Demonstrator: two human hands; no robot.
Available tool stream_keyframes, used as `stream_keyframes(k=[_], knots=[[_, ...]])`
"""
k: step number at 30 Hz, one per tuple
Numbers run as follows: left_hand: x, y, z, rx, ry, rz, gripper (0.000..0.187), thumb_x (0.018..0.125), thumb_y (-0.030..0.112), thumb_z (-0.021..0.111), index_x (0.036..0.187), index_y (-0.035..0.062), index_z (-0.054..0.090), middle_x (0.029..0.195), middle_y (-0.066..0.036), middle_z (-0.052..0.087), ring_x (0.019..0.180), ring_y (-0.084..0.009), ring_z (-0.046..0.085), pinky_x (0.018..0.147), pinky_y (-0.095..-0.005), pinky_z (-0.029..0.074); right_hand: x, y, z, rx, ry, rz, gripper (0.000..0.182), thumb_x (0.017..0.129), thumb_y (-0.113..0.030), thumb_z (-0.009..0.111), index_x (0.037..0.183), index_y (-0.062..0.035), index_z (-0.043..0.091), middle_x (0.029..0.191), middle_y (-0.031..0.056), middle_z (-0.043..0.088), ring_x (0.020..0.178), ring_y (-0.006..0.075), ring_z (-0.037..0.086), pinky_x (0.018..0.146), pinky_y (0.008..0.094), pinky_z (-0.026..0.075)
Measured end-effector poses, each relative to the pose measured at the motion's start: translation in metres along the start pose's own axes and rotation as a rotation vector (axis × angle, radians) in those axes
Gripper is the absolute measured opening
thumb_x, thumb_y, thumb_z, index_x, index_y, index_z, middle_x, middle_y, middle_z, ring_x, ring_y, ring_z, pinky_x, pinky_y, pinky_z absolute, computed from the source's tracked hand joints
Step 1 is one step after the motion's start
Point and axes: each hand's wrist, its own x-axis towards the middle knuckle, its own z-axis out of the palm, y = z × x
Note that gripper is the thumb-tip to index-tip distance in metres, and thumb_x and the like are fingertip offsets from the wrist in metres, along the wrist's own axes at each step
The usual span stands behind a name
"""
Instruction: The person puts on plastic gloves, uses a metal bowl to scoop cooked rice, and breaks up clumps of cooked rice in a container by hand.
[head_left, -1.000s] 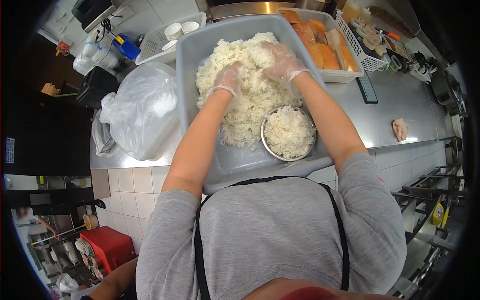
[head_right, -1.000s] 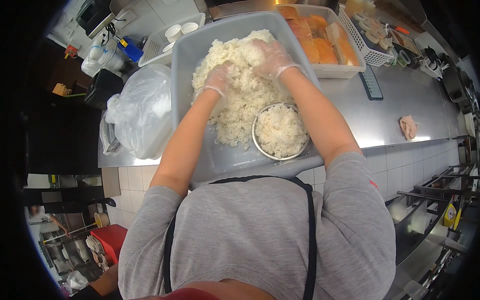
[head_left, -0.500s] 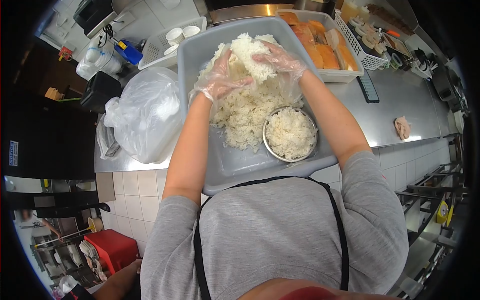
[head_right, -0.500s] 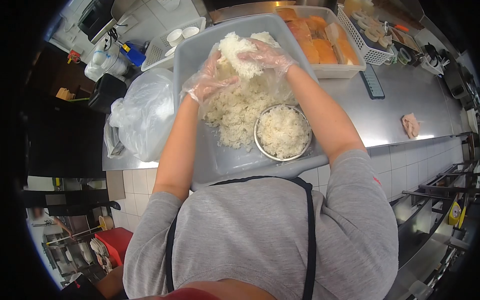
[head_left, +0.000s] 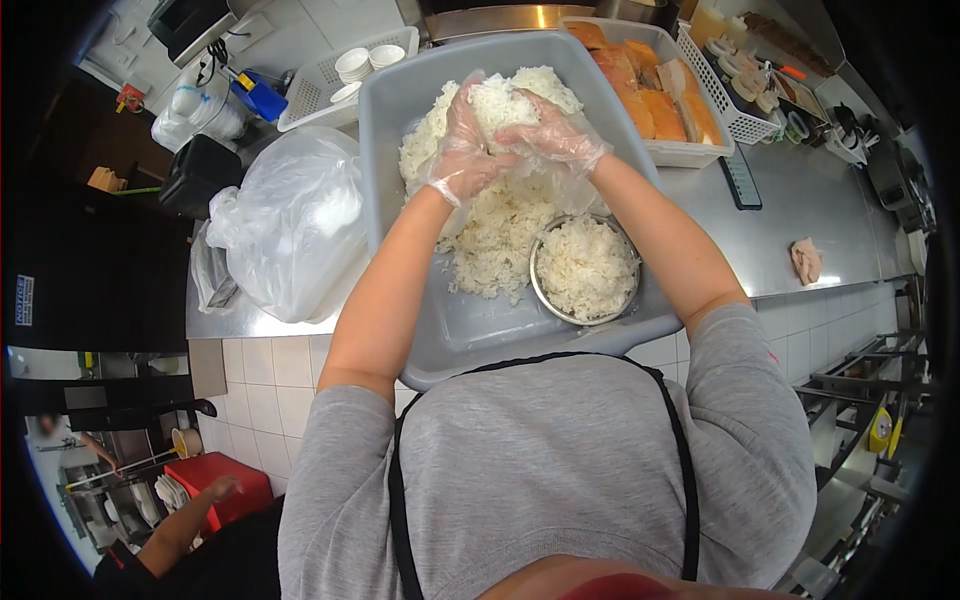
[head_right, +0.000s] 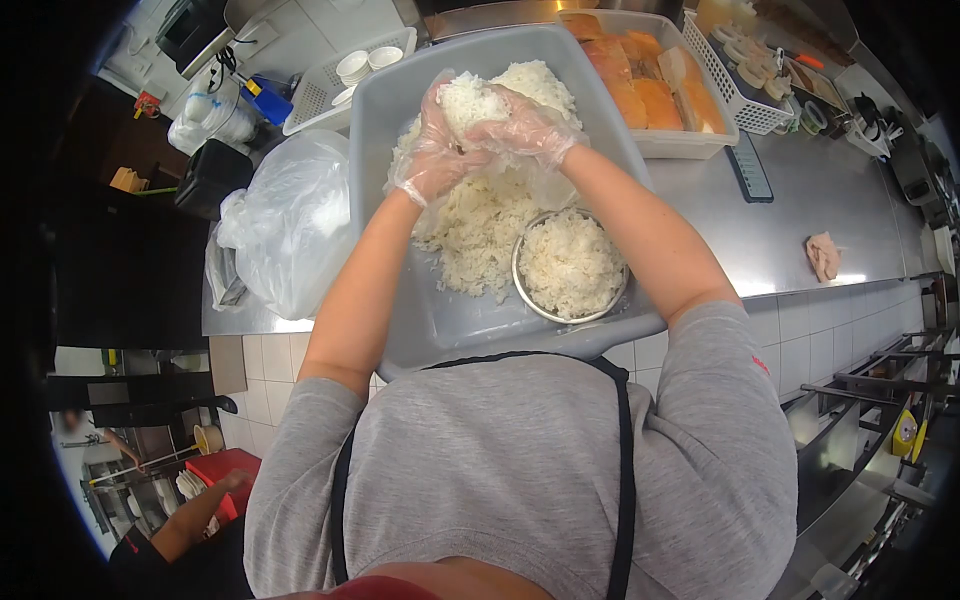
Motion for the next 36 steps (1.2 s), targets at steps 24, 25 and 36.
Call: stream_keyframes(k=[24,25,36], knots=[[-0.001,0.033,-0.008,-0.256,0.000,-0.414,0.082,0.076,0.016,0.069,0.139,0.0127,0.016,0.125,-0.011,0.047,0.115,-0.0241,0.047,0.098,-0.0360,0.038,0.003,0.003,-0.017,-0.463,-0.015,-0.184,0.081,0.068,-0.043,0.072,0.132,-0.0070,0.038,0.125,0.0167,0.050,0.121,0.0282,0.044,0.101,0.0343,0.035],[-0.001,0.033,-0.011,-0.359,-0.040,-0.486,0.082,0.078,0.019,0.068,0.140,0.0132,0.015,0.126,-0.011,0.046,0.115,-0.0245,0.047,0.099,-0.0370,0.038,0.002,0.001,-0.016,-0.464,-0.014,-0.185,0.081,0.068,-0.043,0.072,0.132,-0.0070,0.038,0.125,0.0167,0.050,0.121,0.0282,0.044,0.101,0.0343,0.035],[0.001,-0.006,-0.007,-0.444,0.026,-0.435,0.041,0.088,0.024,0.056,0.126,0.0151,0.043,0.116,-0.006,0.052,0.101,-0.0166,0.054,0.082,-0.0334,0.047,-0.001,-0.010,-0.005,-0.284,0.075,-0.080,0.066,0.073,-0.038,0.073,0.127,-0.0100,0.047,0.130,0.0113,0.047,0.123,0.0228,0.042,0.102,0.0332,0.035]])
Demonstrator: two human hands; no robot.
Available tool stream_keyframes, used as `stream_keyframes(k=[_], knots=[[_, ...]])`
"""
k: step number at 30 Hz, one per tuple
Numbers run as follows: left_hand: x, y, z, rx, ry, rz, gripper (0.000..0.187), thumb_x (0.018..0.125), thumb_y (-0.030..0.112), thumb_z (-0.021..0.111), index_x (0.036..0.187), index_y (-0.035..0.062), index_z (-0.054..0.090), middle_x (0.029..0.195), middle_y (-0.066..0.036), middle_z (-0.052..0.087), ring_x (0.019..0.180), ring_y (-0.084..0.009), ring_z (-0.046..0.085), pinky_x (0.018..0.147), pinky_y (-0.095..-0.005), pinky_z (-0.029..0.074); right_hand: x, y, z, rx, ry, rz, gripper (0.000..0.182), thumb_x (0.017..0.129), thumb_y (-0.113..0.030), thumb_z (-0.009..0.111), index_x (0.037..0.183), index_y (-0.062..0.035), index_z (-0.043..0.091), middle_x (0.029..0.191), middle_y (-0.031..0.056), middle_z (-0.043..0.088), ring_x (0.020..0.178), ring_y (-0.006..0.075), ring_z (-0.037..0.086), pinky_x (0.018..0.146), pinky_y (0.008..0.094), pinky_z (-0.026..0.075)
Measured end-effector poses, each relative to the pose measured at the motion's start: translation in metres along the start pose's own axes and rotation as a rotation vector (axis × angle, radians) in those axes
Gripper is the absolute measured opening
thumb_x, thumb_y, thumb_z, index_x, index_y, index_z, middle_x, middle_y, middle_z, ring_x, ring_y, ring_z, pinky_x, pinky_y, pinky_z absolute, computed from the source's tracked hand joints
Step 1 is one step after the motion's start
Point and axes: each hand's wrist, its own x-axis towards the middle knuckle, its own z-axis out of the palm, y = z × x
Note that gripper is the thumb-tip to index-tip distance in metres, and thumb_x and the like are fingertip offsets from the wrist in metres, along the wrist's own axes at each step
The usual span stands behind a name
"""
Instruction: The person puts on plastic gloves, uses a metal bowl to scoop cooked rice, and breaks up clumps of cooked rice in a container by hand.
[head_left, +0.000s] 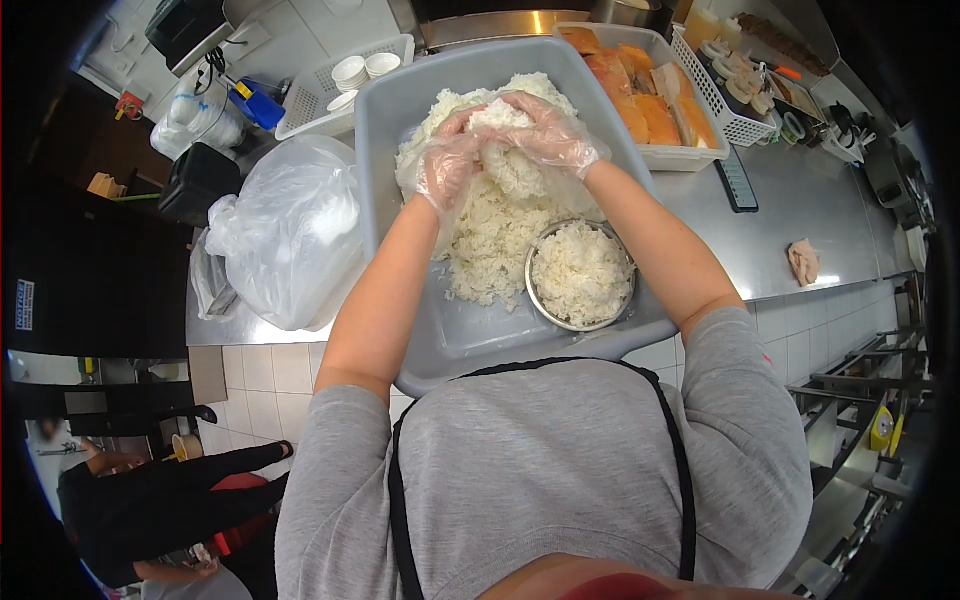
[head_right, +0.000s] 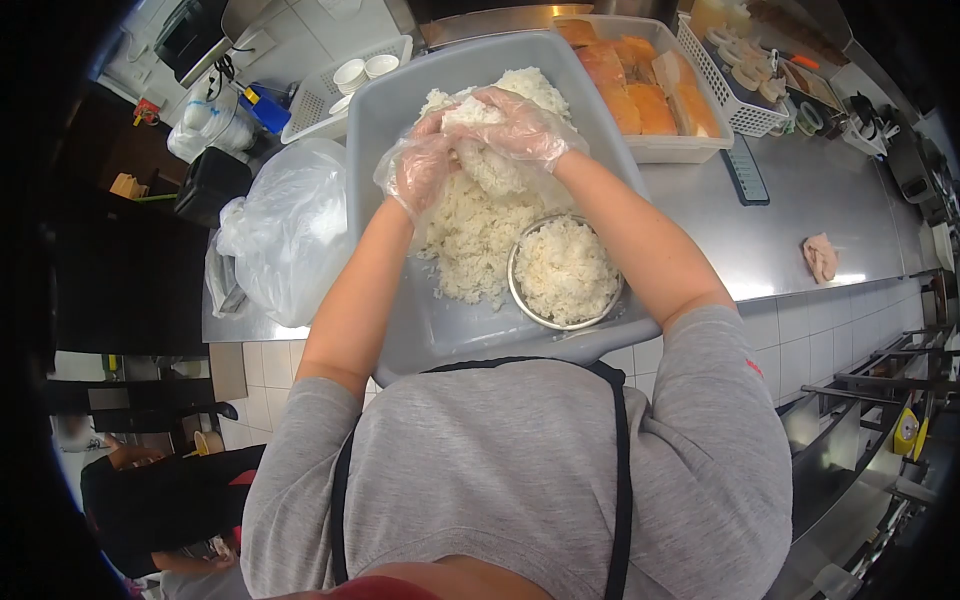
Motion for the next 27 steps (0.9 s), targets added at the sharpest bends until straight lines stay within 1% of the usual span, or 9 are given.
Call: stream_keyframes(k=[9,13,16,18,21,22,24,25,27], knots=[[0.015,-0.038,-0.013,0.114,0.102,0.317,0.014,0.081,0.010,0.060,0.092,0.0119,0.052,0.093,0.000,0.056,0.079,-0.0089,0.053,0.064,-0.0249,0.045,0.011,0.024,0.008,-0.030,-0.003,-0.347,0.032,0.070,-0.005,0.065,0.100,-0.0064,0.056,0.101,0.0048,0.057,0.102,0.0180,0.053,0.092,0.0297,0.041],[0.026,-0.038,-0.014,0.000,0.102,0.312,0.013,0.079,0.007,0.058,0.089,0.0126,0.053,0.089,0.001,0.056,0.078,-0.0097,0.054,0.066,-0.0243,0.045,0.012,0.022,0.011,0.034,0.028,-0.262,0.027,0.075,-0.009,0.065,0.100,-0.0065,0.057,0.102,0.0049,0.058,0.100,0.0155,0.054,0.090,0.0290,0.042],[0.027,-0.037,-0.017,0.182,0.120,0.366,0.017,0.075,0.005,0.059,0.090,0.0126,0.054,0.091,-0.002,0.055,0.086,-0.0138,0.054,0.074,-0.0280,0.045,0.024,0.037,0.015,0.304,0.036,-0.082,0.031,0.075,-0.028,0.068,0.097,-0.0093,0.059,0.103,0.0071,0.061,0.098,0.0201,0.056,0.084,0.0317,0.044],[0.025,-0.036,-0.016,0.821,0.383,0.457,0.026,0.071,0.008,0.063,0.095,0.0118,0.055,0.107,-0.007,0.051,0.098,-0.0209,0.052,0.084,-0.0341,0.044,0.035,0.054,0.016,0.092,0.203,-0.040,0.044,0.076,-0.033,0.070,0.109,-0.0089,0.055,0.109,0.0114,0.058,0.102,0.0209,0.055,0.086,0.0320,0.044],[0.008,-0.010,-0.010,0.761,0.354,0.319,0.041,0.063,0.012,0.069,0.102,0.0098,0.053,0.113,-0.012,0.041,0.110,-0.0274,0.042,0.094,-0.0386,0.038,0.020,0.037,-0.006,0.142,0.036,0.066,0.035,0.078,-0.016,0.070,0.109,-0.0113,0.056,0.114,0.0075,0.054,0.101,0.0159,0.053,0.085,0.0285,0.045],[0.008,-0.011,-0.011,0.759,0.357,0.320,0.041,0.063,0.012,0.069,0.102,0.0098,0.053,0.113,-0.012,0.041,0.110,-0.0274,0.042,0.094,-0.0386,0.038,0.022,0.044,-0.012,0.139,0.034,0.064,0.035,0.078,-0.016,0.070,0.109,-0.0113,0.056,0.114,0.0075,0.054,0.101,0.0159,0.053,0.085,0.0285,0.045],[0.009,-0.012,-0.015,0.941,0.216,0.245,0.076,0.060,0.024,0.077,0.126,0.0169,0.041,0.134,-0.018,0.027,0.120,-0.0347,0.038,0.099,-0.0370,0.038,0.026,0.058,-0.020,0.211,-0.074,-0.016,0.061,0.071,-0.030,0.074,0.123,-0.0132,0.047,0.121,0.0117,0.052,0.116,0.0236,0.047,0.095,0.0329,0.040],[0.001,-0.004,-0.009,0.943,0.214,0.243,0.076,0.060,0.024,0.077,0.126,0.0169,0.041,0.134,-0.018,0.027,0.120,-0.0347,0.038,0.099,-0.0370,0.038,0.024,0.055,-0.021,0.213,-0.074,-0.015,0.061,0.071,-0.030,0.074,0.123,-0.0132,0.047,0.121,0.0117,0.052,0.116,0.0236,0.047,0.095,0.0329,0.040],[-0.016,0.007,0.010,1.076,-0.014,0.179,0.113,0.050,0.041,0.083,0.142,0.0247,0.020,0.146,-0.019,0.008,0.135,-0.0412,0.010,0.109,-0.0403,0.025,0.021,0.047,-0.026,0.032,-0.040,-0.173,0.054,0.073,-0.027,0.071,0.122,-0.0144,0.049,0.126,0.0078,0.050,0.120,0.0241,0.045,0.099,0.0328,0.037]])
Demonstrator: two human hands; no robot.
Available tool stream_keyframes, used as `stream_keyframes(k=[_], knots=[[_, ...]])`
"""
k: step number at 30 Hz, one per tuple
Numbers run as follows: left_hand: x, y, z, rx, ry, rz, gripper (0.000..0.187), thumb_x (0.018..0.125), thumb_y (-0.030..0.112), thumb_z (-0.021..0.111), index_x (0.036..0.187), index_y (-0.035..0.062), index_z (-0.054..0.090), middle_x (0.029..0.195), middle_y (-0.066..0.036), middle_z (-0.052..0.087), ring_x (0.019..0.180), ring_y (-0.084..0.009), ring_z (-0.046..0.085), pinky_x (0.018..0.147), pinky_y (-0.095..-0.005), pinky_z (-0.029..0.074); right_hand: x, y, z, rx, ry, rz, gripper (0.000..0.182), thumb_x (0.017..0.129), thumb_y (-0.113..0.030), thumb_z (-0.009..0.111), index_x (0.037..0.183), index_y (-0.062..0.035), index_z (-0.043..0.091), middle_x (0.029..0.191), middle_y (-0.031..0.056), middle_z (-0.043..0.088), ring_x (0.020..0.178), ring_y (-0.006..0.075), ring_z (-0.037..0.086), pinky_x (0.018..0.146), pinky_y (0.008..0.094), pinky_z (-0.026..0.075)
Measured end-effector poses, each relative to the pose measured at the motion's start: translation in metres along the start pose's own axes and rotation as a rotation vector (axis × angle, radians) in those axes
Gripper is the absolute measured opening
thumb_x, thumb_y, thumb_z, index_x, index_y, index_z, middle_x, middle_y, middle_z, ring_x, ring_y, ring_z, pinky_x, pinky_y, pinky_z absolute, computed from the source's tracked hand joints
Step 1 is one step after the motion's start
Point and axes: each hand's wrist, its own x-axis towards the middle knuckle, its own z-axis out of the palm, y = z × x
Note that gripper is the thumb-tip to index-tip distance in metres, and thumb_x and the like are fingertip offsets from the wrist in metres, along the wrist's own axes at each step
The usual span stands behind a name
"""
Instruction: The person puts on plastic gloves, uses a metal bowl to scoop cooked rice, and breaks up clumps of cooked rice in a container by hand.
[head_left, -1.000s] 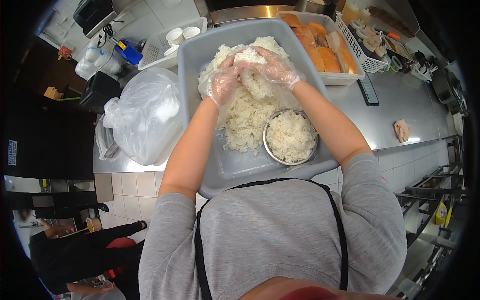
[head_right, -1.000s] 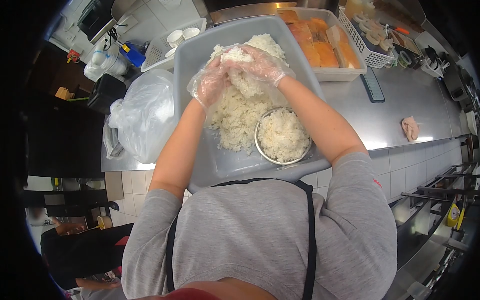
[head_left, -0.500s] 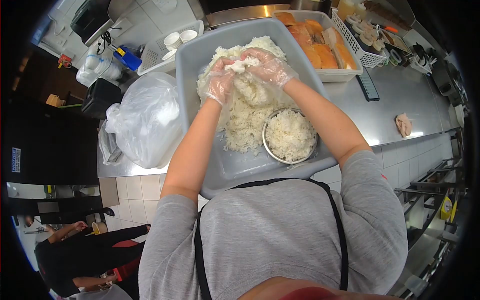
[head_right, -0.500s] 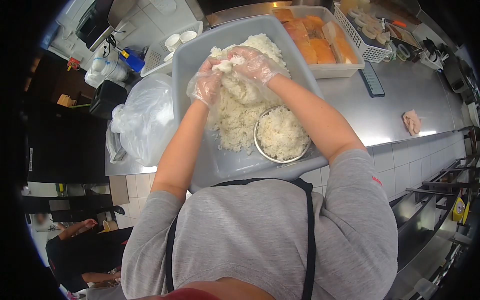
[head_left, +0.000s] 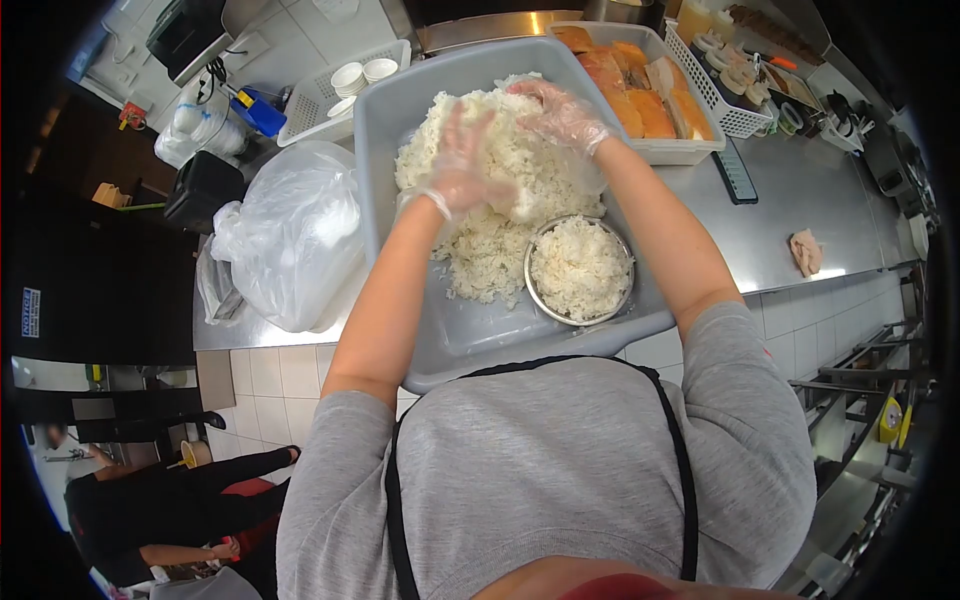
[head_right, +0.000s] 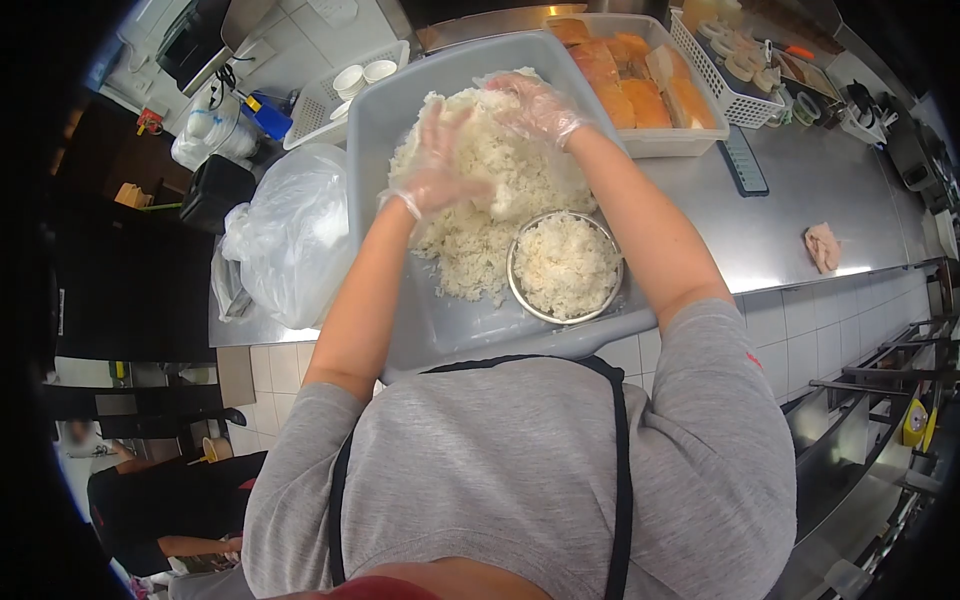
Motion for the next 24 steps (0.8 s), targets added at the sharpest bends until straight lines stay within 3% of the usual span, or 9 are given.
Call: stream_keyframes(k=[3,7,10,12,13,15,18,22,24], knots=[[-0.008,0.022,0.023,0.389,-0.196,0.107,0.127,0.044,0.050,0.083,0.145,0.0296,0.008,0.149,-0.015,-0.010,0.136,-0.0429,-0.005,0.110,-0.0475,0.019,-0.002,-0.011,-0.002,-0.172,0.054,0.069,0.048,0.079,-0.027,0.064,0.123,-0.0155,0.049,0.130,0.0053,0.048,0.121,0.0245,0.044,0.102,0.0332,0.034],[-0.010,0.040,0.024,0.466,-0.391,-0.055,0.125,0.044,0.055,0.082,0.144,0.0325,0.010,0.150,-0.012,-0.008,0.136,-0.0433,-0.004,0.108,-0.0533,0.019,0.002,-0.005,-0.002,-0.346,0.192,0.052,0.049,0.083,-0.035,0.060,0.125,-0.0131,0.049,0.128,0.0098,0.051,0.117,0.0252,0.049,0.098,0.0326,0.037],[0.011,-0.002,0.048,0.533,-0.308,0.072,0.111,0.052,0.053,0.079,0.143,0.0348,0.018,0.151,-0.010,-0.003,0.136,-0.0431,0.001,0.109,-0.0484,0.022,-0.002,-0.015,-0.005,-0.278,0.225,0.146,0.056,0.084,-0.043,0.057,0.128,-0.0106,0.046,0.130,0.0117,0.049,0.118,0.0283,0.048,0.098,0.0344,0.037],[0.018,-0.014,0.051,0.723,-0.350,0.139,0.094,0.063,0.052,0.073,0.141,0.0280,0.025,0.147,-0.013,0.020,0.134,-0.0370,0.018,0.106,-0.0457,0.027,-0.006,-0.027,-0.004,-0.338,0.216,0.200,0.063,0.084,-0.051,0.049,0.132,-0.0111,0.042,0.133,0.0124,0.046,0.121,0.0292,0.044,0.100,0.0362,0.034],[0.017,-0.013,0.048,0.720,-0.351,0.139,0.094,0.063,0.052,0.073,0.141,0.0280,0.025,0.147,-0.013,0.020,0.134,-0.0370,0.018,0.106,-0.0457,0.027,-0.005,-0.030,-0.003,-0.340,0.213,0.201,0.063,0.084,-0.051,0.049,0.132,-0.0111,0.042,0.133,0.0124,0.046,0.121,0.0292,0.044,0.100,0.0362,0.034],[0.015,-0.011,0.040,0.484,-0.263,0.041,0.057,0.080,0.037,0.063,0.131,0.0234,0.042,0.135,-0.014,0.039,0.122,-0.0324,0.040,0.097,-0.0402,0.039,-0.002,-0.032,-0.001,-0.325,0.221,0.354,0.069,0.082,-0.054,0.050,0.132,-0.0080,0.040,0.132,0.0161,0.045,0.121,0.0313,0.044,0.101,0.0370,0.034],[0.018,-0.028,0.047,0.091,-0.010,-0.045,0.033,0.087,0.022,0.056,0.119,0.0191,0.051,0.122,-0.013,0.050,0.107,-0.0277,0.052,0.089,-0.0350,0.043,0.000,-0.015,-0.002,-0.319,0.290,0.295,0.069,0.081,-0.053,0.052,0.133,-0.0093,0.040,0.133,0.0175,0.044,0.121,0.0326,0.043,0.101,0.0376,0.033],[0.031,-0.059,0.054,-0.262,0.151,0.047,0.028,0.090,0.019,0.051,0.118,0.0171,0.050,0.113,-0.012,0.055,0.099,-0.0235,0.055,0.082,-0.0338,0.044,-0.007,-0.006,-0.015,-0.410,0.166,0.276,0.065,0.084,-0.050,0.050,0.134,-0.0097,0.040,0.133,0.0162,0.045,0.121,0.0304,0.044,0.101,0.0358,0.034],[0.028,-0.040,0.030,-0.236,0.157,-0.112,0.031,0.089,0.024,0.053,0.118,0.0143,0.048,0.106,-0.011,0.058,0.091,-0.0224,0.057,0.079,-0.0330,0.045,-0.006,0.000,-0.018,-0.233,0.149,0.224,0.060,0.086,-0.048,0.049,0.133,-0.0113,0.041,0.132,0.0154,0.046,0.121,0.0282,0.045,0.100,0.0342,0.035]])
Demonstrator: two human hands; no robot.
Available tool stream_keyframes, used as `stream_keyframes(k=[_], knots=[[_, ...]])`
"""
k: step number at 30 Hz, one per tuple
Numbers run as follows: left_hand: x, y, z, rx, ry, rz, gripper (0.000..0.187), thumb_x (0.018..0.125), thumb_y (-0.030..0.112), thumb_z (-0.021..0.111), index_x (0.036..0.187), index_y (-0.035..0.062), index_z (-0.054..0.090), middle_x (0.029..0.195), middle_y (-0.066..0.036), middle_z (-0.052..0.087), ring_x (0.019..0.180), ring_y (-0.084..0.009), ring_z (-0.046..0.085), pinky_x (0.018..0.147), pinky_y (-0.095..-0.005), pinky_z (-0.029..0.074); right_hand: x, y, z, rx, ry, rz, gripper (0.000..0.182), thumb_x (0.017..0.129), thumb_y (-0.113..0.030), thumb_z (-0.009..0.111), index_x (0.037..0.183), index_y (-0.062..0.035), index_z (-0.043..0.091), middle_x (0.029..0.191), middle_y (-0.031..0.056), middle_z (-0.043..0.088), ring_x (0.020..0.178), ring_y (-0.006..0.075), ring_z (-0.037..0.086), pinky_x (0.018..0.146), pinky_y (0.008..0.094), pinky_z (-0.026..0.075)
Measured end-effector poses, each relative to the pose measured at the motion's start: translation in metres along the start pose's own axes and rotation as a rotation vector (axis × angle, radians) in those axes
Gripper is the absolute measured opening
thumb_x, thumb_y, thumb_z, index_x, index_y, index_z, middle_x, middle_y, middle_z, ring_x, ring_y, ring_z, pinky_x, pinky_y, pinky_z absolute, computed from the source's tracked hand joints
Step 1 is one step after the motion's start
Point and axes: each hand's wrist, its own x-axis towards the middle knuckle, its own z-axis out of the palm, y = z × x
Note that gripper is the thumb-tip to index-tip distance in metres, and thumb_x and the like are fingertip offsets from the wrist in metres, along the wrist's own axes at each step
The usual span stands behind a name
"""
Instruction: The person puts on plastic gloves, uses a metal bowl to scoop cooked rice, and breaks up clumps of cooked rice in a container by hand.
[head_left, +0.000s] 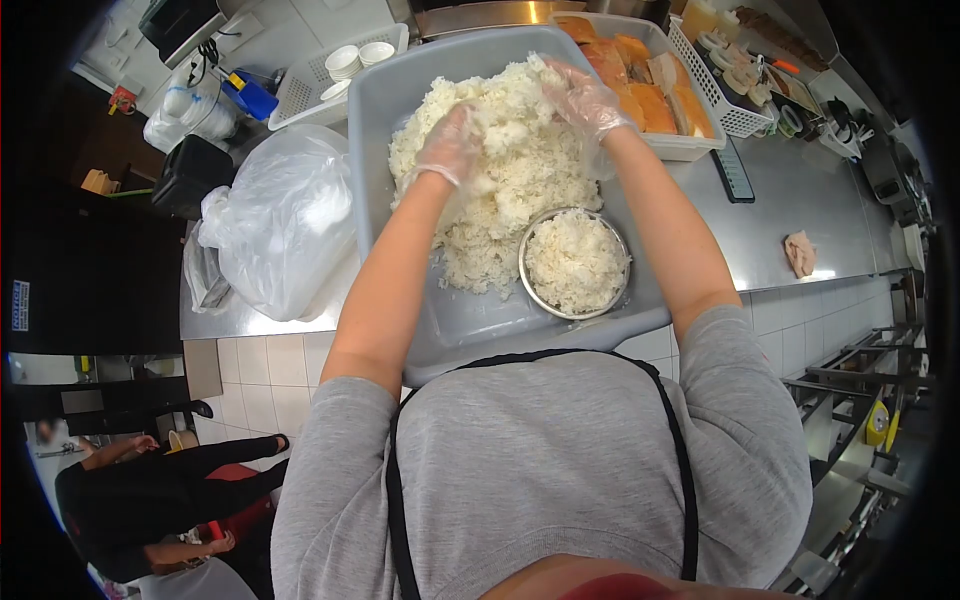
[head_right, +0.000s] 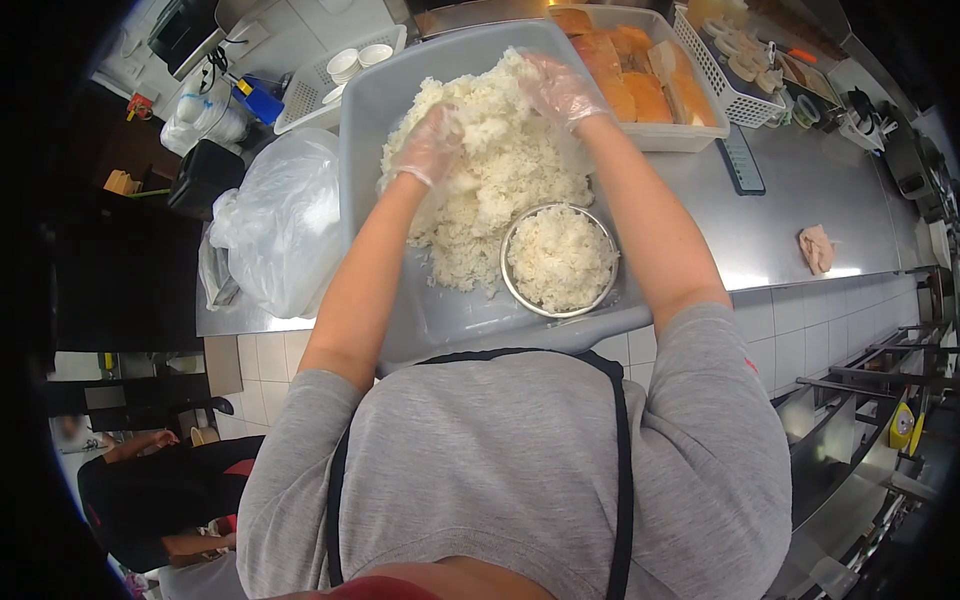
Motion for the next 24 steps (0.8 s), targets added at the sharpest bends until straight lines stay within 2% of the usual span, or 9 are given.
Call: stream_keyframes(k=[4,7,10,11,13,16,18,19,24], knots=[[0.009,-0.001,-0.009,-0.014,0.198,-0.070,0.048,0.087,0.039,0.055,0.123,0.0087,0.045,0.110,-0.019,0.058,0.098,-0.0303,0.057,0.087,-0.0351,0.042,0.006,-0.003,0.003,0.173,0.073,-0.034,0.048,0.081,-0.040,0.063,0.123,-0.0178,0.055,0.114,0.0105,0.060,0.099,0.0219,0.059,0.090,0.0336,0.045],[0.005,0.007,-0.022,-0.161,0.155,-0.126,0.064,0.085,0.048,0.054,0.130,0.0053,0.037,0.111,-0.022,0.057,0.100,-0.0285,0.056,0.089,-0.0347,0.042,-0.008,-0.031,-0.011,-0.071,0.091,-0.011,0.055,0.085,-0.049,0.050,0.128,-0.0154,0.049,0.125,0.0154,0.052,0.113,0.0270,0.052,0.097,0.0318,0.038],[-0.004,0.014,-0.035,-0.399,0.093,-0.277,0.066,0.082,0.026,0.065,0.136,0.0131,0.028,0.125,-0.014,0.047,0.100,-0.0265,0.055,0.081,-0.0368,0.046,-0.012,-0.046,-0.012,-0.045,-0.082,0.013,0.060,0.082,-0.053,0.052,0.127,-0.0128,0.049,0.120,0.0162,0.056,0.113,0.0268,0.052,0.097,0.0325,0.038],[-0.003,-0.001,-0.038,-0.397,0.091,-0.275,0.066,0.082,0.026,0.065,0.136,0.0131,0.028,0.125,-0.014,0.047,0.100,-0.0265,0.055,0.081,-0.0368,0.046,-0.011,-0.048,-0.005,-0.177,-0.241,-0.066,0.053,0.081,-0.046,0.058,0.125,-0.0169,0.052,0.123,0.0156,0.053,0.113,0.0285,0.051,0.098,0.0357,0.037],[-0.001,-0.033,-0.041,-0.605,-0.253,-0.206,0.081,0.079,0.025,0.069,0.141,0.0150,0.019,0.126,-0.018,0.047,0.103,-0.0255,0.054,0.083,-0.0359,0.046,-0.025,-0.056,0.010,-0.309,-0.396,-0.144,0.047,0.080,-0.039,0.065,0.123,-0.0210,0.055,0.126,0.0149,0.051,0.114,0.0303,0.051,0.099,0.0388,0.037],[-0.001,-0.019,-0.051,-0.621,-0.222,-0.224,0.086,0.076,0.009,0.069,0.142,0.0172,0.014,0.128,-0.014,0.043,0.101,-0.0223,0.053,0.079,-0.0338,0.048,-0.063,-0.067,0.044,-0.623,-0.326,-0.340,0.059,0.079,-0.035,0.062,0.133,-0.0209,0.043,0.145,0.0144,0.025,0.133,0.0346,0.027,0.104,0.0393,0.033],[-0.005,-0.001,-0.054,-0.643,-0.191,-0.228,0.083,0.077,0.006,0.067,0.143,0.0170,0.016,0.128,-0.012,0.043,0.101,-0.0217,0.054,0.079,-0.0340,0.048,-0.063,-0.068,0.060,-0.735,-0.536,-0.164,0.059,0.078,-0.025,0.061,0.134,-0.0287,0.040,0.150,0.0102,0.007,0.135,0.0404,0.014,0.107,0.0428,0.029],[-0.007,0.005,-0.053,-0.665,-0.160,-0.235,0.081,0.078,0.002,0.064,0.143,0.0168,0.018,0.128,-0.011,0.043,0.102,-0.0210,0.054,0.079,-0.0342,0.049,-0.066,-0.067,0.060,-0.725,-0.499,-0.194,0.053,0.080,-0.024,0.059,0.130,-0.0303,0.044,0.148,0.0106,0.016,0.131,0.0417,0.025,0.105,0.0434,0.032],[-0.002,0.001,-0.048,-0.641,-0.055,-0.154,0.067,0.080,0.005,0.063,0.137,0.0161,0.030,0.124,-0.008,0.046,0.096,-0.0194,0.055,0.070,-0.0344,0.051,-0.041,-0.046,0.071,-0.708,-0.426,-0.242,0.042,0.081,-0.023,0.058,0.122,-0.0267,0.051,0.135,0.0090,0.036,0.116,0.0356,0.043,0.099,0.0422,0.039]])
